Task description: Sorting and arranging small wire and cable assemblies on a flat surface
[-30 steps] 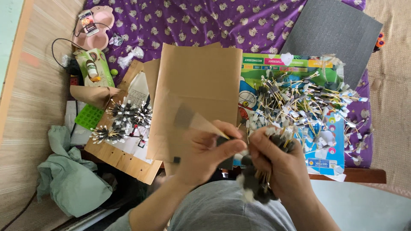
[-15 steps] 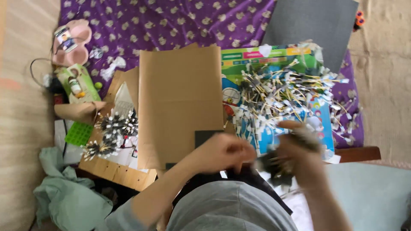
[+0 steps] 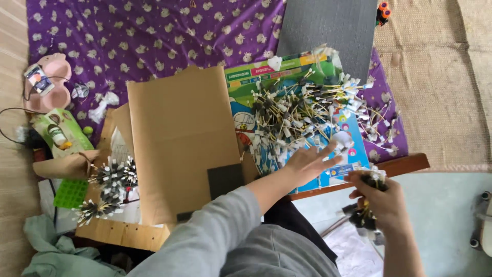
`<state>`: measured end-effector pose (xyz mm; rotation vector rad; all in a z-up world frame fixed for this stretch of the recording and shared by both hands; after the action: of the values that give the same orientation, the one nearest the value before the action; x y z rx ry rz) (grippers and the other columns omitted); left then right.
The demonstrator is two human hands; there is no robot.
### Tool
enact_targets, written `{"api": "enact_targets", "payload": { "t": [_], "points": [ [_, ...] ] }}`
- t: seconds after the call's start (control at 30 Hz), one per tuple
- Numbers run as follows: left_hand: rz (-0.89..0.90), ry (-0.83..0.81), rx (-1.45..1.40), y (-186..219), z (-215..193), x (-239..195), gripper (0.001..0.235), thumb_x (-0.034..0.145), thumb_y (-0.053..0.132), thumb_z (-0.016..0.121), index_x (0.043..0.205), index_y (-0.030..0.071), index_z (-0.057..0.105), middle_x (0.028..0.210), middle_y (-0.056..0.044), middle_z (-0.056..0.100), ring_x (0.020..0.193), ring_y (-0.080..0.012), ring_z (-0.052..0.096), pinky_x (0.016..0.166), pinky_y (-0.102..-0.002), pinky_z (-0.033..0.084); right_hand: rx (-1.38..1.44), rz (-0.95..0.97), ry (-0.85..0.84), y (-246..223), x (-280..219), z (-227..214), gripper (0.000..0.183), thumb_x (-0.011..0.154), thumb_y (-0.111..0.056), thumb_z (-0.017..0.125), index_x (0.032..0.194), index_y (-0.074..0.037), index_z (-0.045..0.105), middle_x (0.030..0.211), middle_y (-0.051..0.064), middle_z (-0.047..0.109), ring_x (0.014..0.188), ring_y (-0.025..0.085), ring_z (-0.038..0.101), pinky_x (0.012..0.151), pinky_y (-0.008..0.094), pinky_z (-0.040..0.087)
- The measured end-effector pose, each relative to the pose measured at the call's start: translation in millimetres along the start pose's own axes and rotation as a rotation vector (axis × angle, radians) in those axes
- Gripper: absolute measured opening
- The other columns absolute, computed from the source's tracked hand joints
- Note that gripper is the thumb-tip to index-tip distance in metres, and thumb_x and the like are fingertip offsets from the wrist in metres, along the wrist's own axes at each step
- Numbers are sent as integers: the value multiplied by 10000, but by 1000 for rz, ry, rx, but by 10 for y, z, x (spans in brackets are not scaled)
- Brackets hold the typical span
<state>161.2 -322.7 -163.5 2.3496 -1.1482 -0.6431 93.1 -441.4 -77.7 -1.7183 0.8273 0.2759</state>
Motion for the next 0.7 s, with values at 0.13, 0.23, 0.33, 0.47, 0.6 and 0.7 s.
{"api": "enact_targets", "payload": {
  "t": [0.13,0.23,0.33,0.47,0.6,0.7],
  "points": [
    [23,-199,373,-28,-29,196,377,906,136,614,1259,138,482,1579,-151,205,1145,-400,509,596,-388,586,-14,-49,15,-72,47,-13,136,900,-93,660,960,22,698,901,135,723,575,182,528,460,273,378],
    [80,-82,206,-60,-296,115,196,925,23,544,1112,65,584,1226,-118,406,958,-326,505,448,-314,582,20,-83,41,-172,34,-122,136,900,-78,669,977,26,709,842,144,698,572,179,521,465,271,382],
    [203,293,-182,-74,-860,-118,196,906,-65,568,1020,94,575,893,-68,561,815,-213,568,599,-281,570,118,-106,66,-20,166,-274,135,912,-66,654,1005,24,688,839,151,686,559,162,493,460,253,374],
    [138,737,-909,-440,-1679,-755,251,960,421,546,1051,193,599,956,-7,661,790,-177,702,746,-329,605,292,-200,40,39,366,-306,194,915,-87,643,1097,-20,662,875,110,681,525,124,489,448,180,385],
    [-88,887,-980,-979,-1923,-1570,287,899,364,612,849,83,644,849,-21,576,691,-126,519,685,-235,495,240,-215,19,-318,320,-16,191,903,-79,665,1083,-16,675,841,120,676,506,106,455,468,181,360],
    [-313,1180,-1780,-1818,-1189,-2190,228,838,89,712,1001,30,564,1052,-123,629,924,-210,649,817,-291,594,240,-220,-76,-530,289,327,177,878,-55,665,1045,4,662,849,123,684,500,118,479,450,195,367]
  ]
}}
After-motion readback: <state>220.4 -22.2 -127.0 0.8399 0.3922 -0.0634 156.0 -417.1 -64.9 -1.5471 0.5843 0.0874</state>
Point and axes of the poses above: each hand's wrist, its own x-axis towards the middle knuckle, its own z-axis out of the palm, y = z × x, the point moved 8 cm from there along x, towards the middle knuckle
